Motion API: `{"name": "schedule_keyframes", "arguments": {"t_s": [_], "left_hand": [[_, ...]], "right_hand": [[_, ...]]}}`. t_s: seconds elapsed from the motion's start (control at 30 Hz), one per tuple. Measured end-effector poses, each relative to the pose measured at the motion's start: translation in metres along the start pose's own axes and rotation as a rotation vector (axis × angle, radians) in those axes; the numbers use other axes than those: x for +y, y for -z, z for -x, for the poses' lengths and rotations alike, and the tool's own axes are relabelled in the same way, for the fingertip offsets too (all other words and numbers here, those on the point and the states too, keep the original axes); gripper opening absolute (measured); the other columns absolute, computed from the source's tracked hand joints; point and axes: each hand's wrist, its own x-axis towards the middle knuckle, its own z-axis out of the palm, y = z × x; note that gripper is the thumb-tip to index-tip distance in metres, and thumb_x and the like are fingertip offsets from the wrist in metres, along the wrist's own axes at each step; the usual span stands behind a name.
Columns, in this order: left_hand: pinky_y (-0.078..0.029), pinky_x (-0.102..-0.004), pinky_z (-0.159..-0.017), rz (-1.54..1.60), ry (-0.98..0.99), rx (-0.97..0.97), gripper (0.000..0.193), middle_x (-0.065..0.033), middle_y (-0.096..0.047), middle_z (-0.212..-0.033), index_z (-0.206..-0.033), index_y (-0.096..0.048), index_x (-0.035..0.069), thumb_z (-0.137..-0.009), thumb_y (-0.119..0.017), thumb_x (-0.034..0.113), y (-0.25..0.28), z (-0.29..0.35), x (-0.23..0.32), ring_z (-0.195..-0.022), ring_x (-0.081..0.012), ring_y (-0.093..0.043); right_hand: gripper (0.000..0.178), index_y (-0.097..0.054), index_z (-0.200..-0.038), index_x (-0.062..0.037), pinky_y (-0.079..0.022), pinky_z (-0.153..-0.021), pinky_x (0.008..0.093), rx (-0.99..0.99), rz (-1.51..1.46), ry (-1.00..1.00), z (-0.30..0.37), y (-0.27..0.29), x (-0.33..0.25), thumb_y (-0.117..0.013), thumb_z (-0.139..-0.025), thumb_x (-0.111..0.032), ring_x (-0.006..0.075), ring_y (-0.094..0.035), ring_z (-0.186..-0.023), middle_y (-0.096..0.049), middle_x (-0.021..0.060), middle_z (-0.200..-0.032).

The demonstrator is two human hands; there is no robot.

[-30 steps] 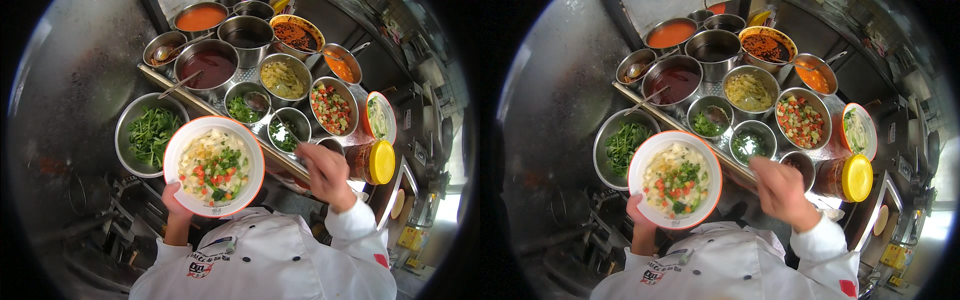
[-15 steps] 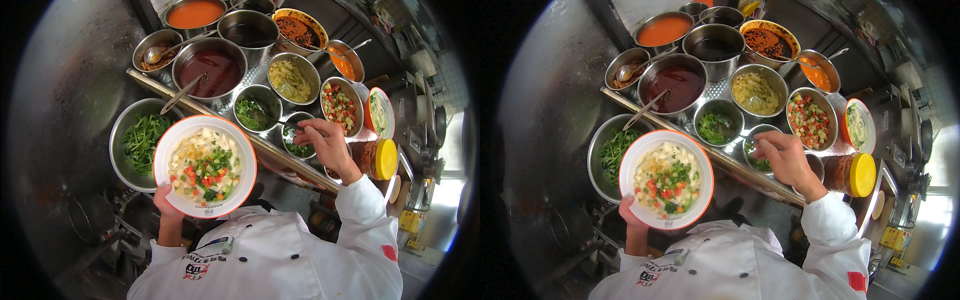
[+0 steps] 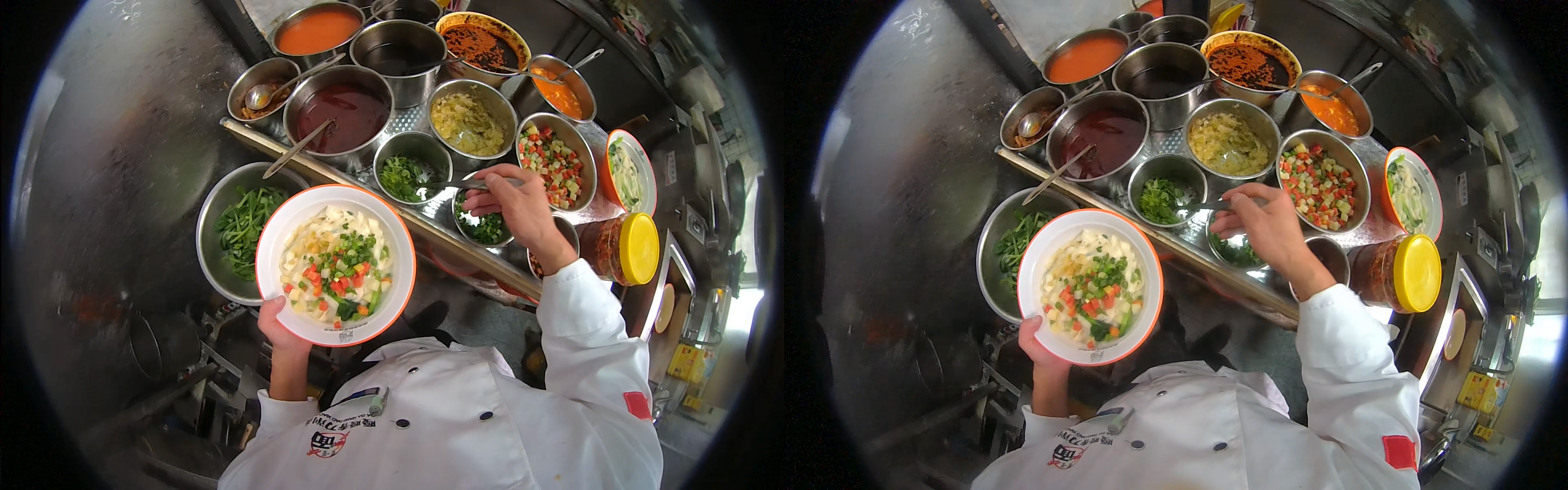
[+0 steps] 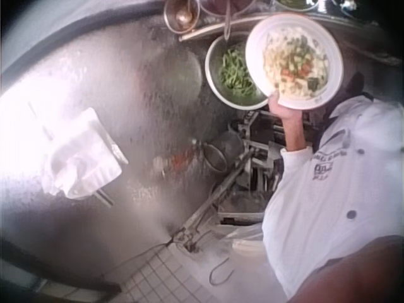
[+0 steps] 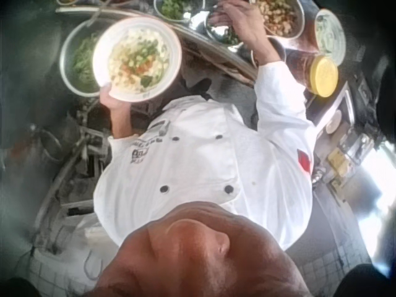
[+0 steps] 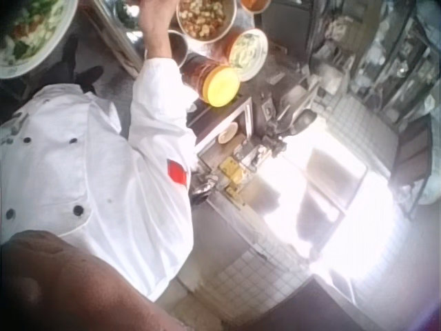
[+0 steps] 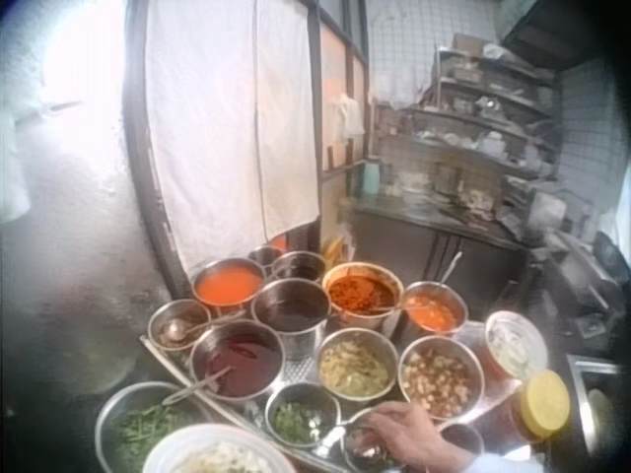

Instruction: The person assembles a bowl of noodle soup by adding chopped vegetables, sauces, and broth to a bowl of noodles. They use spoons and ladles to scoop ingredients from multiple containers and pour hot broth into the bowl. The person also blanches leafy greens in boiling water and adds them to the bowl.

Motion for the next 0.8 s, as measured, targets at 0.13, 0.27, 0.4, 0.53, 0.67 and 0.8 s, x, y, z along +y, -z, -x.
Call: {"name": "schedule_keyframes", "arguments": {"t_s": [0.13, 0.27, 0.4, 0.53, 0.67, 0.8], "left_hand": [[-0.032, -0.0424, -0.105, -0.002, -0.023, 0.008, 0.073, -0.0219, -0.039, -0.136, -0.136, -0.030, -0.005, -0.071, -0.042, 0.028, -0.003, 0.002, -0.001, -0.125, -0.0345, -0.041], [-0.033, -0.0422, -0.105, 0.000, -0.038, 0.016, 0.073, -0.0219, -0.039, -0.136, -0.135, -0.030, -0.005, -0.071, -0.042, 0.027, -0.005, 0.001, -0.001, -0.124, -0.0338, -0.041], [-0.034, -0.0415, -0.104, 0.045, -0.048, 0.005, 0.072, -0.0221, -0.043, -0.133, -0.134, -0.032, -0.006, -0.071, -0.043, 0.026, -0.007, -0.004, -0.002, -0.122, -0.0333, -0.044], [-0.034, -0.0415, -0.104, -0.009, -0.092, 0.058, 0.070, -0.0235, -0.044, -0.132, -0.132, -0.036, -0.007, -0.071, -0.044, 0.026, -0.013, -0.006, -0.003, -0.121, -0.0345, -0.045], [-0.034, -0.0413, -0.104, 0.011, -0.067, -0.028, 0.070, -0.0232, -0.043, -0.132, -0.133, -0.034, -0.006, -0.072, -0.045, 0.026, -0.028, -0.009, -0.004, -0.121, -0.0338, -0.045], [-0.035, -0.0409, -0.103, 0.015, -0.043, -0.096, 0.070, -0.0227, -0.042, -0.134, -0.134, -0.032, -0.006, -0.073, -0.045, 0.026, -0.048, -0.010, -0.007, -0.122, -0.0333, -0.044]], "right_hand": [[0.027, -0.054, -0.102, 0.0126, -0.056, -0.067, 0.0298, 0.071, -0.039, 0.050, 0.001, 0.005, 0.000, -0.046, -0.091, -0.011, 0.0239, -0.067, -0.076, -0.062, 0.0217, -0.088], [0.028, -0.053, -0.104, 0.0122, -0.057, -0.068, 0.0307, 0.100, -0.043, 0.094, 0.007, 0.010, 0.001, -0.045, -0.092, -0.011, 0.0244, -0.067, -0.076, -0.062, 0.0212, -0.089], [0.027, -0.053, -0.103, 0.0119, -0.056, -0.066, 0.0302, 0.141, -0.105, 0.133, 0.014, 0.012, -0.001, -0.045, -0.092, -0.011, 0.0239, -0.066, -0.073, -0.063, 0.0206, -0.088], [0.027, -0.053, -0.103, 0.0115, -0.055, -0.066, 0.0308, 0.140, -0.191, 0.219, 0.035, 0.009, -0.017, -0.044, -0.092, -0.011, 0.0247, -0.066, -0.074, -0.063, 0.0217, -0.084], [0.027, -0.054, -0.103, 0.0117, -0.055, -0.069, 0.0321, 0.133, -0.175, 0.338, 0.072, 0.004, -0.042, -0.042, -0.092, -0.010, 0.0257, -0.066, -0.074, -0.063, 0.0226, -0.084], [0.026, -0.057, -0.103, 0.0107, -0.054, -0.073, 0.0330, 0.022, 0.091, 0.514, 0.112, -0.009, -0.042, -0.042, -0.091, -0.007, 0.0255, -0.067, -0.079, -0.066, 0.0197, -0.083]]}}
